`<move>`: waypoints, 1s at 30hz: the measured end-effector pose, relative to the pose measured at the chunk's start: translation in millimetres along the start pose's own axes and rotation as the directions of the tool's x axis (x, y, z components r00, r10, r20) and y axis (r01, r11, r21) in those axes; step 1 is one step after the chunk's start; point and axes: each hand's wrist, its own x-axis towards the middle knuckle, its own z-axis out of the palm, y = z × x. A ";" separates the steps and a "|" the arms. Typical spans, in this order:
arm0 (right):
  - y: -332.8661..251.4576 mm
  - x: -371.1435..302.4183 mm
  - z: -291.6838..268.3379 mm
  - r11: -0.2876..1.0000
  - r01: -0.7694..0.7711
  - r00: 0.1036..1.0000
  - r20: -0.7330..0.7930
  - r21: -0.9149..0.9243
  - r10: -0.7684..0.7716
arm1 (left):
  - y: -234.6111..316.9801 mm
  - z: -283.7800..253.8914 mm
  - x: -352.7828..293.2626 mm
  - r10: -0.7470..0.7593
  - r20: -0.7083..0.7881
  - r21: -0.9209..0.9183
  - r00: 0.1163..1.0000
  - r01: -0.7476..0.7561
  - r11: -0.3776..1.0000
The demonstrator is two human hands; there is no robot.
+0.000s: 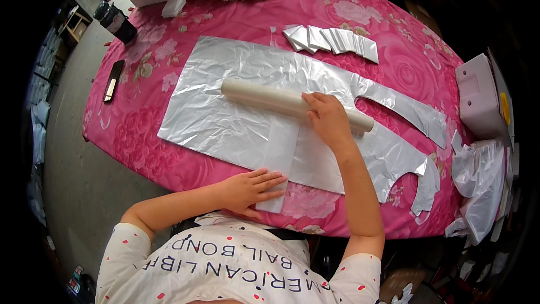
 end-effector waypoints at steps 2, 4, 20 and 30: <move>11.0 8.1 -6.3 0.996 -0.052 0.994 -0.095 -0.075 0.045 | -6.6 -0.6 -4.7 0.115 0.003 0.024 0.993 -0.115 0.993; 8.6 9.3 -8.0 0.982 0.026 0.982 -0.177 -0.188 -0.060 | -10.8 2.8 -9.4 0.208 -0.037 0.069 0.977 -0.206 0.976; -50.1 -95.4 35.7 0.965 0.257 0.952 0.161 0.050 -0.262 | -6.8 -6.8 -15.7 -0.071 -0.496 -0.364 0.865 -0.133 0.922; -43.4 -91.8 28.9 0.981 0.182 0.982 0.037 0.072 -0.185 | -29.7 -3.8 1.7 -0.206 -0.376 -0.035 0.903 0.208 0.977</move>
